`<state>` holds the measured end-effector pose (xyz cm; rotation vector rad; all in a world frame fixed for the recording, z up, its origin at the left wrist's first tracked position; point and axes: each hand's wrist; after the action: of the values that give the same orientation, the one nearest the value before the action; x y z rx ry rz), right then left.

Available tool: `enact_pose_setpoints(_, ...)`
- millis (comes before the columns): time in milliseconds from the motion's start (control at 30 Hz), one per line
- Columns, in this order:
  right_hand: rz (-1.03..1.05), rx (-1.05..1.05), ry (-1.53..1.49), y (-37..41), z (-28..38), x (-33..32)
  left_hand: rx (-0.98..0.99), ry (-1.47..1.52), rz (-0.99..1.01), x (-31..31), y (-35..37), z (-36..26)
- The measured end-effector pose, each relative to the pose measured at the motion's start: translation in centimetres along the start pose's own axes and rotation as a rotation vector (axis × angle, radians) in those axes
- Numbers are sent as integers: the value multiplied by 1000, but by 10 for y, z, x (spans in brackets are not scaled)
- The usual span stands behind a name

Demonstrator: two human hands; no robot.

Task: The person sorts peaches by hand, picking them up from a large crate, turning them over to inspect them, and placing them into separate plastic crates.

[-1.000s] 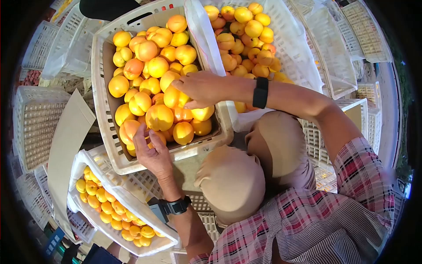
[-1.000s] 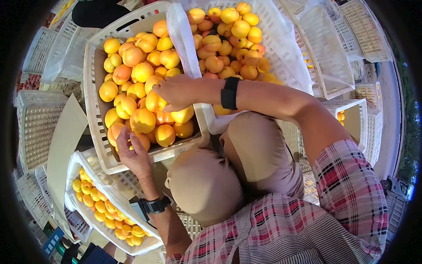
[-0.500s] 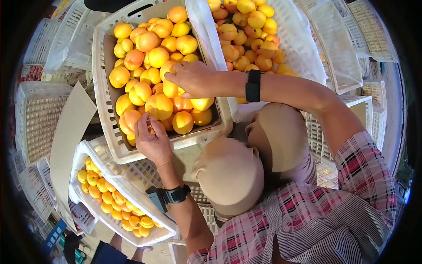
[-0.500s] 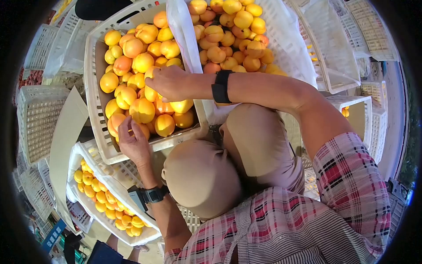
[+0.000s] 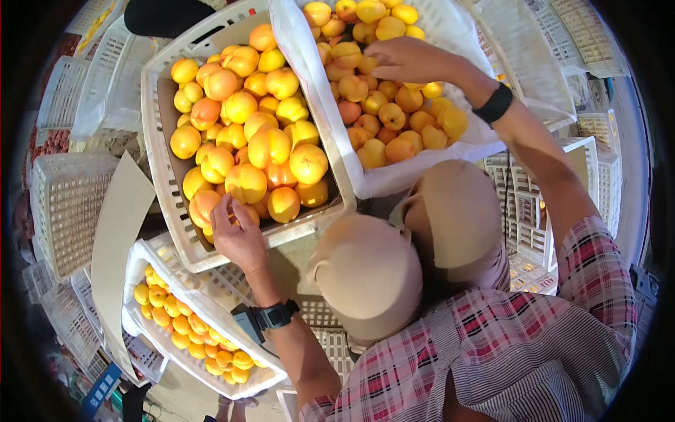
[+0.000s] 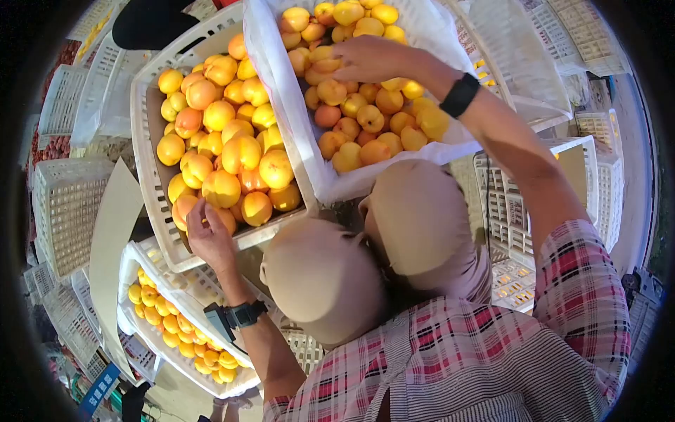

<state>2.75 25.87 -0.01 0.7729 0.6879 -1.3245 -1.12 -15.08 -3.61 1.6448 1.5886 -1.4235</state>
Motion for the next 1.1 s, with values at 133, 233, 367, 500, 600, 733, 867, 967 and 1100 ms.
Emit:
enact_pose_setpoints(133, 237, 189, 104, 35, -38, -2, 22, 43, -15, 5, 3, 8)
enact_pose_setpoints(233, 136, 44, 217, 46, -95, -2, -15, 69, 24, 11, 7, 13)
enact_pose_setpoints(367, 197, 346, 267, 50, -95, -28, -42, 43, 85, 3, 3, 5)
enact_pose_setpoints(500, 289, 473, 182, 58, -107, -27, -109, 31, 108, -5, 4, 0)
enact_pose_setpoints(600, 260, 454, 88, 68, -120, -17, -110, 32, 107, -9, 4, 2)
enact_pose_setpoints(733, 181, 415, 119, 60, -123, -12, -141, 19, 125, -8, 5, 3)
enact_pose_setpoints(867, 263, 478, 220, 42, -95, -12, -167, -7, 140, -11, 4, 0)
enact_pose_setpoints(967, 288, 368, 198, 33, -91, 9, -170, 15, 152, -10, 4, 2)
enact_pose_setpoints(1100, 281, 26, 85, 32, -75, 61, -167, 79, 144, -10, 4, 2)
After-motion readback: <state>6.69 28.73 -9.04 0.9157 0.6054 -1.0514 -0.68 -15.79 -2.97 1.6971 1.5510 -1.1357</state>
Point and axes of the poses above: each hand's wrist, its own y-axis away from the middle knuckle, its own x-axis out of the palm, z = x × y, and after that the axes turned 10 degrees about -y, right-handed
